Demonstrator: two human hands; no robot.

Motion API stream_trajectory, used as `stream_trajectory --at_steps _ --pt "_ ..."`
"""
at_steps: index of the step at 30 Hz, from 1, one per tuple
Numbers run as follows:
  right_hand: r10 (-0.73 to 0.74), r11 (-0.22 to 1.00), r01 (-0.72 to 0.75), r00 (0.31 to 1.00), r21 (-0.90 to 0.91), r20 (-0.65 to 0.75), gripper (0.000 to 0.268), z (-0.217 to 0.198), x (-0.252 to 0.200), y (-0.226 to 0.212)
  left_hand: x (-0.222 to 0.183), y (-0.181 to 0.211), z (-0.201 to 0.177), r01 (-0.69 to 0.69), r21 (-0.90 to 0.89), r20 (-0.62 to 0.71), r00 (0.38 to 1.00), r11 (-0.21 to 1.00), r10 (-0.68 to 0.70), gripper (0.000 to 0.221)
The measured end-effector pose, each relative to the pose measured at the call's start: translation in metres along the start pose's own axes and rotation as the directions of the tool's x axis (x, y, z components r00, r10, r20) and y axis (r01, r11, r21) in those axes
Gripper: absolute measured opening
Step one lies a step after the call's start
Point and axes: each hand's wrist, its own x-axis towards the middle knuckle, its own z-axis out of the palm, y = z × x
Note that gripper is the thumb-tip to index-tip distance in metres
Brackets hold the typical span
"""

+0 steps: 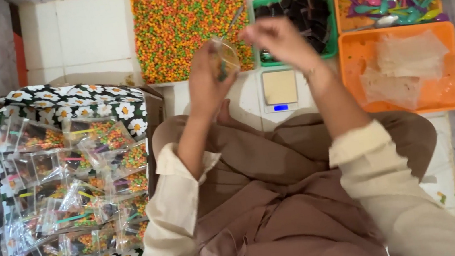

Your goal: Packaging small colorful candies into plastic bags, weighing them on a scale, and organizing them in a basket.

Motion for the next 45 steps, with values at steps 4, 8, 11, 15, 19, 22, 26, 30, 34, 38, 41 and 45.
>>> stream_trajectory --at_steps 4,8,11,15,19,22,26,30,34,38,41,45 --pt "-0.16 0.933 0.118 0.982 -0.339 -0.097 0.019 0.003 0.071 0.102 0.021 -0.024 -0.035 0.063 -0.018 -0.032 0.997 0.998 -0.064 0.079" --pt "-0.072 0.586 0.098 0.995 -0.805 0.068 0.033 0.021 0.118 0.195 0.033 -0.038 -0.052 0.096 -0.04 -0.11 0.989 0.995 -0.1 0.065" --pt "0.013 0.304 0.123 0.991 -0.945 0.133 0.036 0.031 0.137 0.196 0.032 -0.045 -0.061 0.124 -0.083 -0.115 0.984 0.989 -0.133 0.061" --pt "-0.163 -0.165 0.263 0.943 -0.951 0.289 0.01 0.026 0.149 0.206 0.03 -0.054 -0.071 0.224 -0.081 -0.091 0.969 0.971 -0.231 0.063" --pt "-0.315 -0.149 0.328 0.878 -0.933 0.359 0.004 0.018 0.151 0.201 0.029 -0.07 -0.065 0.259 -0.092 -0.124 0.955 0.962 -0.269 0.066" --pt "-0.186 0.071 0.306 0.939 -0.95 0.288 0.016 0.014 0.148 0.197 0.037 -0.072 -0.065 0.252 -0.135 -0.123 0.955 0.958 -0.269 0.068" --pt "0.079 0.88 0.021 0.979 -0.474 0.19 0.018 0.027 0.134 0.171 0.037 -0.085 -0.058 0.355 -0.185 -0.109 0.919 0.916 -0.378 0.086" --pt "0.159 0.984 -0.157 0.987 -0.086 0.011 0.025 0.071 0.112 0.176 0.035 -0.1 -0.052 0.253 -0.057 -0.199 0.945 0.966 -0.259 0.084" --pt "0.141 0.989 -0.139 0.988 0.041 -0.066 0.03 0.091 0.098 0.168 0.041 -0.08 -0.069 0.337 -0.012 -0.135 0.932 0.942 -0.335 0.075" --pt "0.107 0.992 -0.094 0.98 0.088 -0.166 0.026 0.079 0.095 0.171 0.037 -0.087 -0.07 0.376 0.133 -0.179 0.919 0.917 -0.351 0.069" --pt "0.064 0.993 -0.041 0.975 0.108 -0.215 0.024 0.058 0.097 0.145 0.037 -0.097 -0.063 0.354 0.186 -0.208 0.926 0.916 -0.316 0.061" --pt "-0.028 0.994 0.051 0.976 0.101 -0.215 0.015 0.025 0.105 0.068 0.037 -0.115 -0.051 0.347 0.202 -0.127 0.936 0.916 -0.327 0.077"
